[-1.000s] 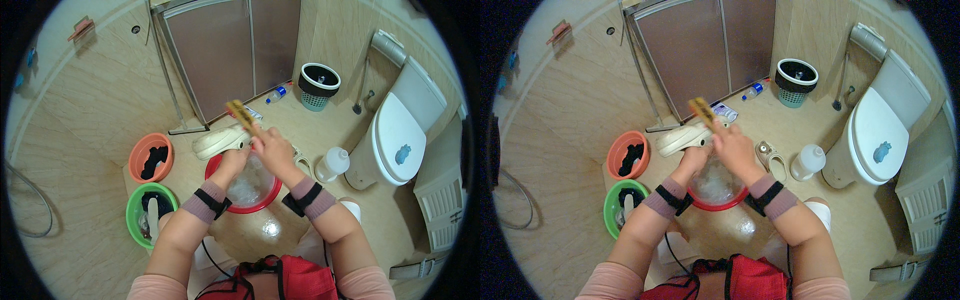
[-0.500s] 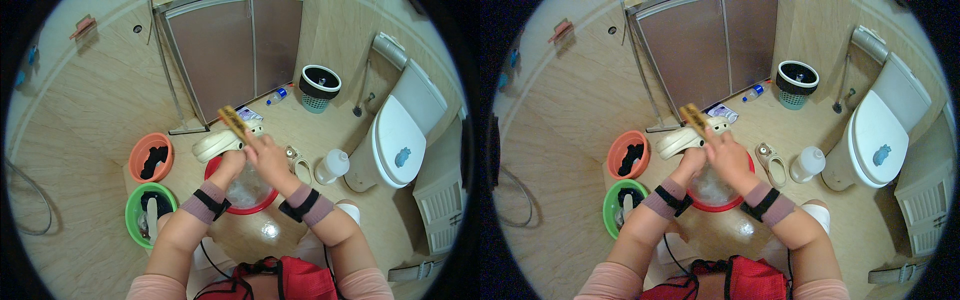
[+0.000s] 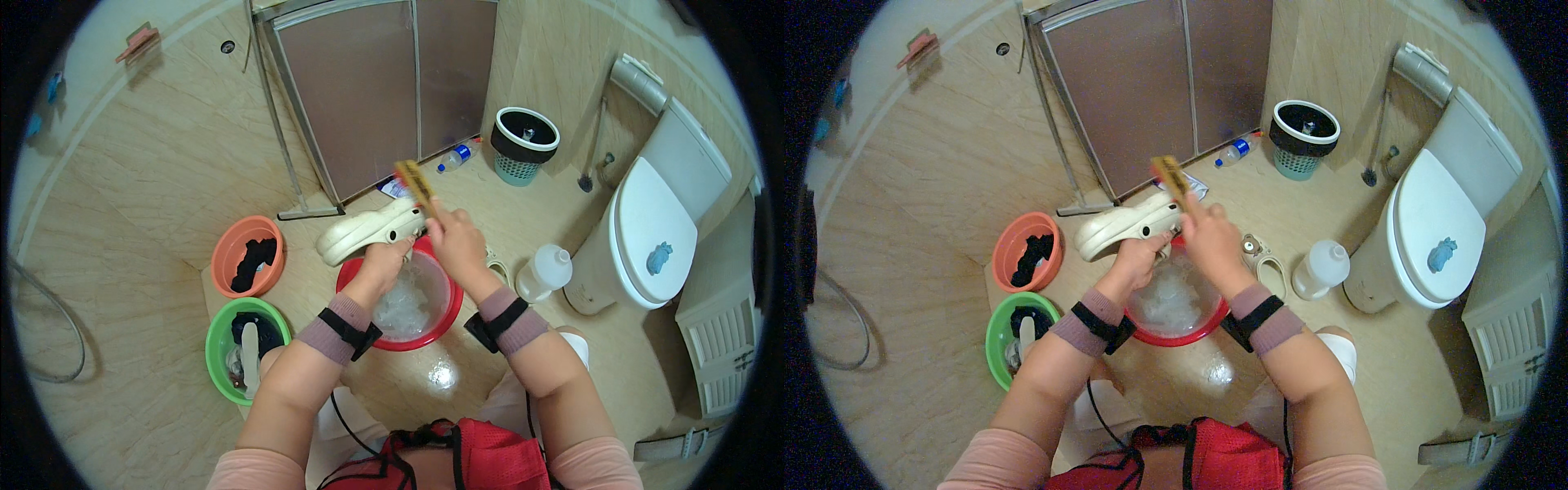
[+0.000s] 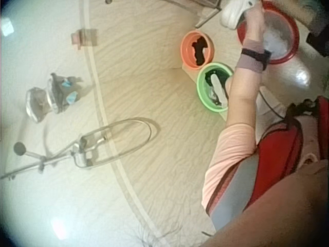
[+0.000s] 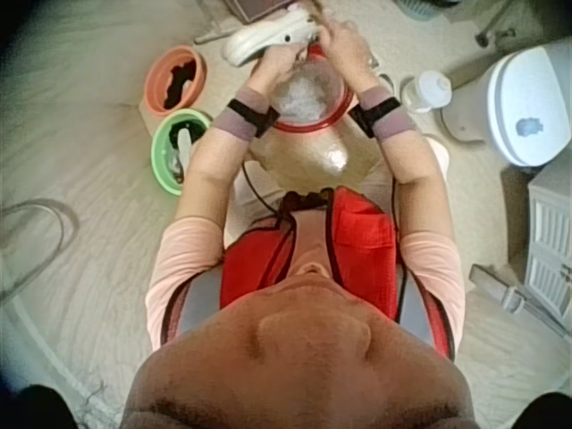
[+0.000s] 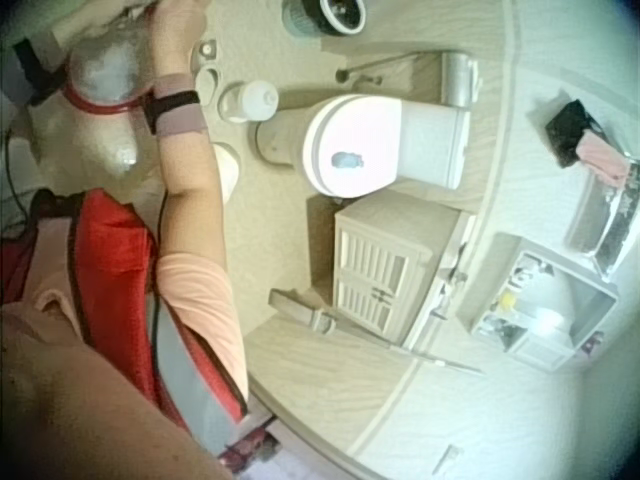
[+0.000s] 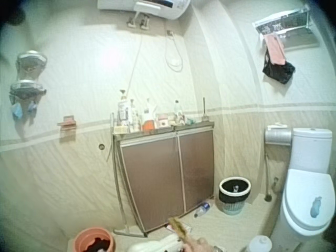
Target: The person scrubs a white shoe with a brush over a red basin of soapy water, applies liquid from a white bottle, and continues scrubbing the interior and exterior of the shoe.
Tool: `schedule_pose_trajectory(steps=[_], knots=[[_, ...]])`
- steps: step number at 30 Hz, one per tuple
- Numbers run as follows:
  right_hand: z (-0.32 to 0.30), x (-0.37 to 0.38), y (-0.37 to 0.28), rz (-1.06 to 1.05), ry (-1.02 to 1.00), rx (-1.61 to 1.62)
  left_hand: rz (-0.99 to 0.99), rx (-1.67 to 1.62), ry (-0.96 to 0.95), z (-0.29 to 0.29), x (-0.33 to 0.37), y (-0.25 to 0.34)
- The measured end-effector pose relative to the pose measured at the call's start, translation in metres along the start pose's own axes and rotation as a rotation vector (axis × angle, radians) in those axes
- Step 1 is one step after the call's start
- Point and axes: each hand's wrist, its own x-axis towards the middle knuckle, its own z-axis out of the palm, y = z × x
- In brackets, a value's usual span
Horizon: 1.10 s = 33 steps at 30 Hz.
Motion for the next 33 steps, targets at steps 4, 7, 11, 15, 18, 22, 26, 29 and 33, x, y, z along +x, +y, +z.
schedule_pose_trajectory(steps=[4, 7, 11, 15, 18, 22, 26, 29, 33], knots=[[0.0, -0.005, -0.012, -0.02, -0.039, 0.028, 0.069, 0.19, 0.029, -0.007, 0.0, -0.007], [-0.002, -0.018, -0.031, -0.129, -0.079, 0.117, 0.076, 0.422, -0.011, -0.011, -0.006, 0.006], [-0.003, 0.001, 0.001, 0.023, -0.057, -0.027, 0.038, 0.715, -0.046, -0.004, -0.004, 0.007], [-0.001, -0.018, -0.027, -0.208, -0.04, 0.045, 0.127, 0.487, -0.031, -0.009, -0.007, 0.007], [-0.005, 0.0, -0.008, -0.031, 0.0, -0.005, 0.094, 0.562, -0.056, -0.008, -0.006, 0.006], [-0.005, -0.013, -0.025, -0.11, -0.045, -0.002, 0.13, 0.66, -0.028, -0.003, -0.01, 0.01], [-0.004, -0.008, -0.016, -0.161, -0.003, 0.066, 0.143, 0.725, -0.043, -0.013, -0.008, 0.004], [-0.005, 0.002, 0.001, 0.052, -0.035, -0.026, 0.118, 0.828, -0.063, -0.009, -0.002, -0.003], [-0.002, -0.021, -0.037, -0.176, -0.015, 0.107, 0.195, 0.536, -0.037, -0.013, -0.007, 0.003]])
